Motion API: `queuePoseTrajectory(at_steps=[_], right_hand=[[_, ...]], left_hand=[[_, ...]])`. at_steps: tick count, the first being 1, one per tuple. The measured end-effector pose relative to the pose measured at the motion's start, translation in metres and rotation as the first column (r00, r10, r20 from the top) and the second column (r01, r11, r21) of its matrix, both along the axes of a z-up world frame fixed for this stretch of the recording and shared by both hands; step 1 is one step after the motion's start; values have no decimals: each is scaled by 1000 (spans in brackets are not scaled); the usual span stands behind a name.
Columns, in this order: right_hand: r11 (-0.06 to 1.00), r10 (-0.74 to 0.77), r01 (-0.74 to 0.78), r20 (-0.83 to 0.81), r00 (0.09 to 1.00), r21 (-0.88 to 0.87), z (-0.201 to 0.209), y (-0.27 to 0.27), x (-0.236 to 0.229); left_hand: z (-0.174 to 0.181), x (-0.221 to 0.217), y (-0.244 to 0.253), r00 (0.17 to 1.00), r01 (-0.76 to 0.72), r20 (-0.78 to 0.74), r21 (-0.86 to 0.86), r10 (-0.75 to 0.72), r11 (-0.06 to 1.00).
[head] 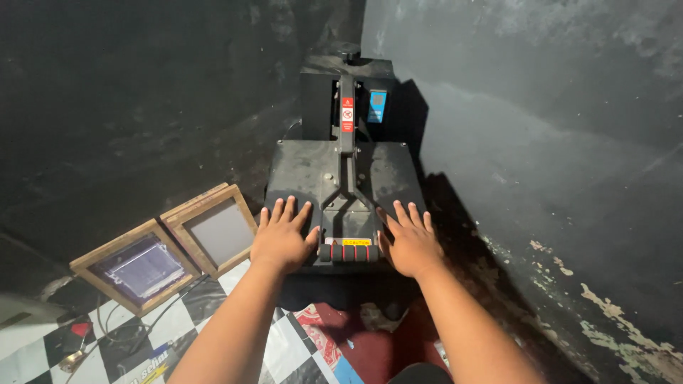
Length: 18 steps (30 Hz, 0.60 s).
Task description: The person operates a heat press machine to apply a design onto a black t-shirt. They repeatedly open the press, adjust the t-shirt on the lower platen, and close the machine to apply heat and pressure.
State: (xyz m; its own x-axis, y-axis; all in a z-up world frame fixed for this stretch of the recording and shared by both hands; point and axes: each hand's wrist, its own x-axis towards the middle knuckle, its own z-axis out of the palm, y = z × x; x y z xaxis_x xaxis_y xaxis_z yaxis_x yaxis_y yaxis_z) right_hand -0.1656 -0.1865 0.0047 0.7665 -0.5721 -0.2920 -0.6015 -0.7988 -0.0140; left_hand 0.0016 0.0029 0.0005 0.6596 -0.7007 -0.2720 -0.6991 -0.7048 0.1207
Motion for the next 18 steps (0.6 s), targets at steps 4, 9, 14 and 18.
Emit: queuePoseTrajectory(at_steps=[4, 9, 14, 18], right_hand=[[1000, -14, 14, -11, 1000, 16, 14, 9, -1], [1000, -24, 23, 16, 1000, 10, 16, 11, -2], [1000, -25, 25, 31, 999, -14, 15, 13, -4], [1000, -7, 8, 24, 1000, -12, -10, -3, -1]], left_hand=[[4, -2, 1, 1000, 0, -2, 13, 0, 1000], [6, -3, 2, 1000, -5, -21, -33, 5, 999], [11, -6, 5, 1000, -11, -4, -45, 11, 999], [9, -6, 6, 1000, -20, 8, -125, 21, 992]])
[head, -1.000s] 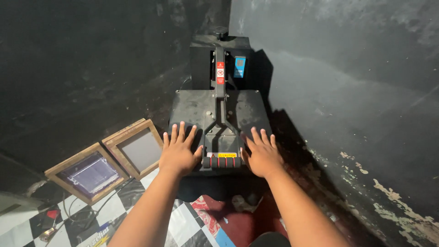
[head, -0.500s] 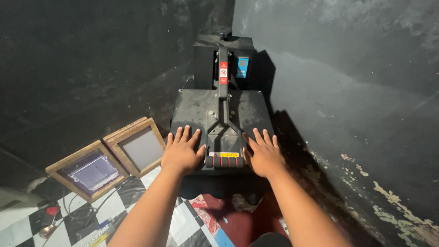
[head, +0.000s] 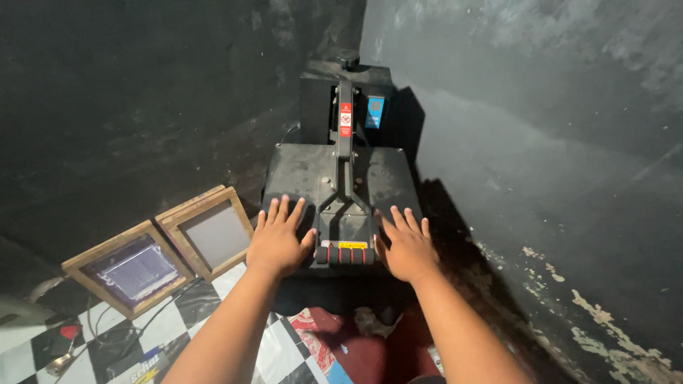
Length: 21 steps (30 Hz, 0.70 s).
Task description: The person operates a heat press machine to apply a design onto a black t-shirt. They repeatedly open the press, adjust the t-shirt on the lower platen, and close the machine to apply heat and pressure.
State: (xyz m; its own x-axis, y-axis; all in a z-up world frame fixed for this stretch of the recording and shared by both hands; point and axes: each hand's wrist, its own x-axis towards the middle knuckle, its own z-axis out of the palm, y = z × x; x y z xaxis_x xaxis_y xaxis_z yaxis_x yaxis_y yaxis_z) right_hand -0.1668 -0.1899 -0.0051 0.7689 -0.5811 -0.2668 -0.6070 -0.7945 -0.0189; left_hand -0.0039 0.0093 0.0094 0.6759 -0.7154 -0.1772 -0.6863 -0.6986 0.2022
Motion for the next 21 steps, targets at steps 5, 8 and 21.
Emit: queuePoseTrajectory(at_steps=[5, 8, 21], right_hand=[[1000, 3, -2, 41, 999, -27, 20, 13, -5], [998, 28, -23, 112, 993, -51, 2, 5, -8], [808, 552, -451, 755, 354, -379, 4, 27, 14]], left_hand=[[-10, 3, 1, 999, 5, 41, -8, -4, 1000], [-19, 6, 0, 999, -3, 47, -35, 4, 999], [-74, 13, 1, 954, -1, 268, -444, 133, 896]])
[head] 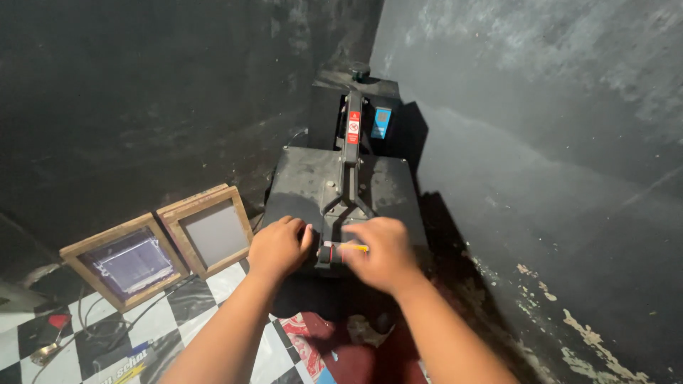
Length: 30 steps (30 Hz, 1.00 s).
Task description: The person operates a heat press machine to apply a design onto a black t-shirt. They repeatedly open the press, adjust the t-shirt on the lower platen, and close the machine to apply heat and pressure.
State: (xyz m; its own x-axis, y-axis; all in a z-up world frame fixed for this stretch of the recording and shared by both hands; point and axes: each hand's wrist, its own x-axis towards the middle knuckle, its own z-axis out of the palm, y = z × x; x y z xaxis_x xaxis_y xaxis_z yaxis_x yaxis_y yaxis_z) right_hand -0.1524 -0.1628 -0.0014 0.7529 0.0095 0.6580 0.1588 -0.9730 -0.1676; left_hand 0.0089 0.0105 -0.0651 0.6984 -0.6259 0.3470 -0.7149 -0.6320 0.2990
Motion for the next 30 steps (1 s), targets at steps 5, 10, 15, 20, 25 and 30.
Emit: queuePoseTrajectory(at_steps=[5, 10, 15, 20, 25, 30], right_hand=[[968, -152, 252, -753, 640, 19, 37, 41, 28], [945, -277, 293, -837, 472, -147, 4, 42, 51], [910, -358, 379, -778, 516, -167, 14, 55, 36], [902, -431, 358, -503, 750, -240, -13, 57, 30], [813, -428, 414, 64, 902, -410, -52, 48, 30], [812, -341, 419, 252, 906, -407, -53, 47, 29]], left_hand=[[5, 3, -1, 998, 4, 57, 43, -6, 999], [32, -14, 10, 995, 42, -93, 187, -25, 981], [60, -19, 9, 955, 155, -295, 432, -24, 889], [67, -17, 9, 948, 189, -316, 473, -35, 860], [63, -13, 6, 944, 220, -324, 494, -56, 841], [36, 3, -7, 974, 167, -214, 469, -72, 867]])
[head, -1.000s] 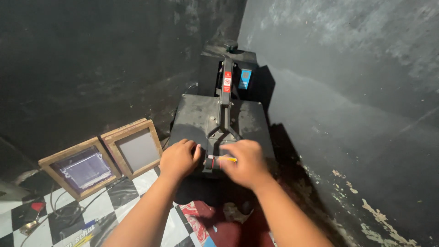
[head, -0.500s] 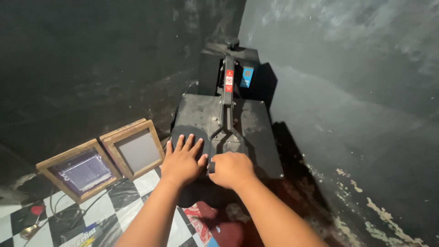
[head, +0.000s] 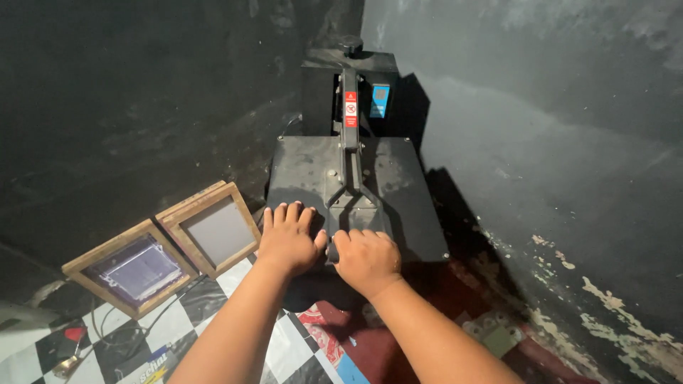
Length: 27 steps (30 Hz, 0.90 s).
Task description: The person operates a heat press machine to apply a design onto a black t-shirt. They repeatedly open the press, adjust the t-shirt on the lower platen, and close the machine to apply heat and pressure.
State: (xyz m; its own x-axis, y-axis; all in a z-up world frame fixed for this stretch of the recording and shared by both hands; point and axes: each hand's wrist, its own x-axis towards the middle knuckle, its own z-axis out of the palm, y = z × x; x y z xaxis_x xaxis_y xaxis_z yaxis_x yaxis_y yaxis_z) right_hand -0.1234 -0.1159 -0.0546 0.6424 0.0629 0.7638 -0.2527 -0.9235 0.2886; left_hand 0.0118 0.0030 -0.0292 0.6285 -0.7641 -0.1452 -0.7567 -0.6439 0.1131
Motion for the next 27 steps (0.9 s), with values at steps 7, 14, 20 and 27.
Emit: queuePoseTrajectory(at_steps=[7, 14, 20, 27], right_hand=[[999, 37, -36, 69, 997, -21, 10, 6, -4], [999, 46, -47, 49, 998, 13, 14, 7, -5], [994, 32, -25, -68, 997, 102, 30, 18, -8], [988, -37, 57, -134, 990, 145, -11, 7, 0]], left_hand=[[9, -4, 0, 996, -44, -77, -27, 42, 999], [13, -2, -3, 991, -61, -122, 0, 61, 998], [25, -6, -2, 989, -68, -128, 20, 70, 997], [24, -7, 0, 990, -73, -120, 37, 77, 997]])
